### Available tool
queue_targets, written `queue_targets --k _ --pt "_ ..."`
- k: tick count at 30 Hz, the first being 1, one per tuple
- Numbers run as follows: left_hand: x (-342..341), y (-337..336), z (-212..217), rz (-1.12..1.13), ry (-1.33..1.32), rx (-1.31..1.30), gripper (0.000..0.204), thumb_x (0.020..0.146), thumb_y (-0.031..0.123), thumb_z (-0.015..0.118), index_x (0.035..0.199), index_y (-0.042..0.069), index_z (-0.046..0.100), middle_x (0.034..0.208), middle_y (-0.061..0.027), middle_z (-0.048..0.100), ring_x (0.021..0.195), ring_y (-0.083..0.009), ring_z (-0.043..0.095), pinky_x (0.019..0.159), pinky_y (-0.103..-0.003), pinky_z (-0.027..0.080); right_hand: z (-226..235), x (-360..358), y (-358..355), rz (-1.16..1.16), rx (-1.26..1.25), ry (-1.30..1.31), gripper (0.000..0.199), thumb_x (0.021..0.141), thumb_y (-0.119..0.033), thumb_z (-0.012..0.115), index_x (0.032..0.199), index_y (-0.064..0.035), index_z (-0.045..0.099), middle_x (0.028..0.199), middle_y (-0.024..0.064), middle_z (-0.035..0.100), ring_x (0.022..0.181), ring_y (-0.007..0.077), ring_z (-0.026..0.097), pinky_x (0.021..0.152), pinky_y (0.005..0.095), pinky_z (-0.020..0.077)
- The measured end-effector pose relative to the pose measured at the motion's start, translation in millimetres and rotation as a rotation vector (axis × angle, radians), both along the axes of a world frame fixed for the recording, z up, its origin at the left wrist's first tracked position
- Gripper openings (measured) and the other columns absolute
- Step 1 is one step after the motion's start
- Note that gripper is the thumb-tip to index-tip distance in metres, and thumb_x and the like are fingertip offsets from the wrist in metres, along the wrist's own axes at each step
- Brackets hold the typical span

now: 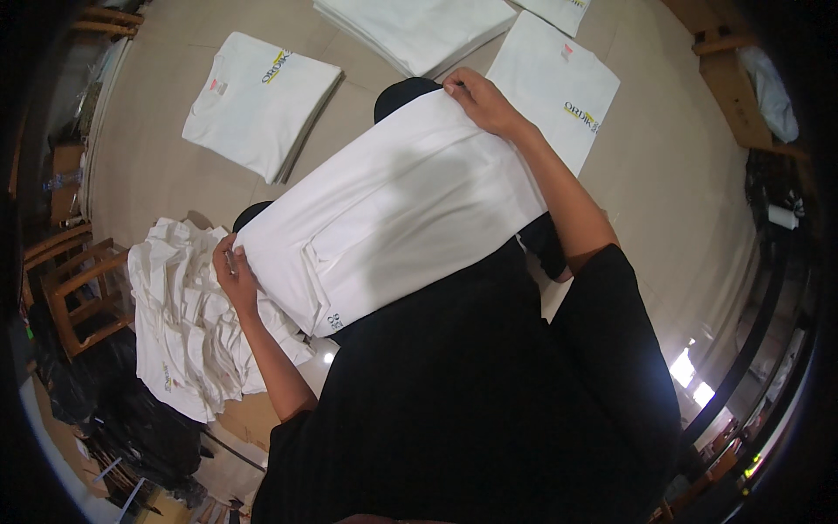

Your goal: The person picks up white t-shirts from a large pile, smooths them out, and folds them one by one into flat squares, then places the folded shirts into organized stacks on the floor.

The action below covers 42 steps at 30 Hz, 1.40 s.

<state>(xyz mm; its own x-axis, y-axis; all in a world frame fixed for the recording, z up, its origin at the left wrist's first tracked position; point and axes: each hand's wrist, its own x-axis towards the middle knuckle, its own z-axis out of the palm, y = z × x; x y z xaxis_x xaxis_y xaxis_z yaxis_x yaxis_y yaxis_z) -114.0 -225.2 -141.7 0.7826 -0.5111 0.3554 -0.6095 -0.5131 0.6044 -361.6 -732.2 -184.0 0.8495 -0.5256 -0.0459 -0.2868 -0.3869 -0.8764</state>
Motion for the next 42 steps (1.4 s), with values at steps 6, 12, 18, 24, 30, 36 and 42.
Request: queue_targets --k 6,12,18,24,30,36,42 --pt "16.6 27.8 -26.9 0.160 0.156 0.025 0.019 0.109 0.018 0.056 0.107 -0.001 0.061 0.106 -0.0108 0.067 0.099 -0.0207 0.059 0.094 -0.033 0.047 -5.0 2.5 -1.5 0.025 -0.087 -0.039 0.018 0.111 -0.017 0.055 0.117 -0.0019 0.061 0.107 0.0062 0.066 0.103 0.0142 0.059 0.098 0.0296 0.0469" --pt "33.1 25.1 -20.0 0.115 0.229 -0.003 0.023 0.107 0.018 0.058 0.121 0.000 0.062 0.122 -0.0146 0.064 0.117 -0.0283 0.056 0.107 -0.038 0.042 0.9 5.2 7.0 -0.037 -0.047 -0.033 0.022 0.111 -0.021 0.054 0.117 -0.0006 0.060 0.106 0.0091 0.069 0.100 0.0191 0.062 0.095 0.0322 0.0485" --pt "-33.0 -11.5 8.9 0.021 -0.127 0.193 0.053 0.107 0.021 0.052 0.157 0.003 0.044 0.165 -0.0225 0.036 0.157 -0.0453 0.022 0.127 -0.054 0.016 3.0 2.7 2.8 -0.024 -0.046 -0.008 0.021 0.111 -0.020 0.054 0.116 -0.0001 0.061 0.107 0.0103 0.069 0.101 0.0197 0.063 0.095 0.0329 0.0484" --pt "-85.0 -9.3 -2.8 -0.065 0.073 0.271 0.062 0.110 0.029 0.042 0.166 0.006 0.029 0.174 -0.0236 0.018 0.161 -0.0475 0.007 0.128 -0.059 0.002 -8.4 5.2 -1.0 -0.028 -0.173 -0.066 0.016 0.104 -0.013 0.061 0.115 -0.0008 0.063 0.106 0.0150 0.067 0.104 0.0287 0.064 0.097 0.0373 0.0496" --pt "-141.9 18.3 1.1 -0.031 0.182 0.050 0.057 0.102 0.017 0.055 0.155 -0.002 0.046 0.168 -0.0277 0.031 0.159 -0.0492 0.017 0.128 -0.059 0.013 88.5 43.9 124.6 0.085 -0.269 -0.083 0.021 0.094 -0.006 0.070 0.115 -0.0038 0.065 0.112 0.0133 0.068 0.106 0.0346 0.065 0.092 0.0407 0.0534" --pt "-169.3 31.6 -1.6 -0.060 0.068 -0.009 0.027 0.089 0.002 0.071 0.116 0.003 0.073 0.146 -0.0202 0.058 0.145 -0.0432 0.047 0.123 -0.058 0.031 104.1 62.0 274.8 0.879 -0.359 -0.293 0.042 0.082 -0.027 0.083 0.112 -0.0046 0.063 0.108 0.0134 0.060 0.098 0.0315 0.063 0.080 0.0423 0.0513" --pt "-167.5 30.2 0.1 0.089 0.148 -0.192 0.014 0.094 -0.005 0.065 0.106 0.000 0.068 0.110 -0.0145 0.072 0.111 -0.0366 0.069 0.113 -0.057 0.046 86.2 80.4 329.5 0.948 -0.608 -0.154 0.033 0.081 -0.022 0.079 0.104 -0.0048 0.063 0.104 0.0104 0.058 0.095 0.0238 0.063 0.068 0.0356 0.0512"
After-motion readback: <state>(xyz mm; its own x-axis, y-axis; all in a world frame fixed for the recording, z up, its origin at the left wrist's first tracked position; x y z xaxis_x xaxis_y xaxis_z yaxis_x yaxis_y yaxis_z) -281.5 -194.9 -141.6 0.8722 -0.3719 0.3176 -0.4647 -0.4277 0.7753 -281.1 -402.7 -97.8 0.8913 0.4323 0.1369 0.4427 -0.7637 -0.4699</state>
